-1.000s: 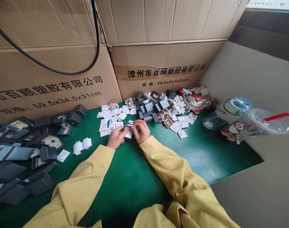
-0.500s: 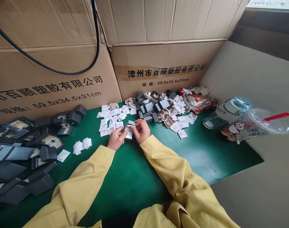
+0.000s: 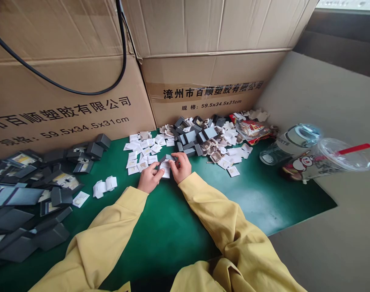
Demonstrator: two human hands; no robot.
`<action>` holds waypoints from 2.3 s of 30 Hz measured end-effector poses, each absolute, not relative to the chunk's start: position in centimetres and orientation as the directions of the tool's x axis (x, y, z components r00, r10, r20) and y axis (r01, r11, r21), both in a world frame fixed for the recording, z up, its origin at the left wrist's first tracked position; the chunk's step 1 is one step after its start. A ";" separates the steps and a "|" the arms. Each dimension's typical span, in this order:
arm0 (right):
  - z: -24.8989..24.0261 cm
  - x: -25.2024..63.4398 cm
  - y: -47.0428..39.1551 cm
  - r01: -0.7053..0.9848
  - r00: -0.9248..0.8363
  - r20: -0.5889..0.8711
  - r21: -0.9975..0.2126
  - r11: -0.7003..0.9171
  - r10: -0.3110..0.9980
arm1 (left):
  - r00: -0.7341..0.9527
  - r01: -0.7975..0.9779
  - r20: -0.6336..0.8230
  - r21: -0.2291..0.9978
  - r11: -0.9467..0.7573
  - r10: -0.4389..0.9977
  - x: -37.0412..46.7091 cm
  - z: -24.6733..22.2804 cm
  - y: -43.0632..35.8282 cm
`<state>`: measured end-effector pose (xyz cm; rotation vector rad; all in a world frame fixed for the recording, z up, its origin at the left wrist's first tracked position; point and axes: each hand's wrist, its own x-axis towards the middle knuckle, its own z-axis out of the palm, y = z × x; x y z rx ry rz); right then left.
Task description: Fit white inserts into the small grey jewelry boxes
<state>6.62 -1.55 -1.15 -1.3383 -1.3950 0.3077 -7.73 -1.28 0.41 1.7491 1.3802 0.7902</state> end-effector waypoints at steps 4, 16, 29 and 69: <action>-1.3 6.8 -1.5 0.576 0.216 0.530 -0.747 0.331 0.820 | 0.227 0.544 0.085 0.815 -0.199 0.970 -7.6 0.4 -1.4; -1.2 6.7 -1.2 0.478 0.152 0.381 -0.836 0.270 0.912 | 0.226 0.444 -0.016 0.891 -0.089 0.974 -7.6 1.3 -1.4; -1.3 6.5 -0.8 0.303 0.254 0.235 -0.941 0.153 0.938 | 0.263 0.363 -0.050 0.930 -0.051 0.964 -7.6 1.0 -1.4; -2.5 6.8 -0.3 -0.010 -0.123 0.022 -1.000 0.021 0.992 | 0.305 0.163 -0.119 0.984 0.072 0.945 -7.8 -0.5 -0.3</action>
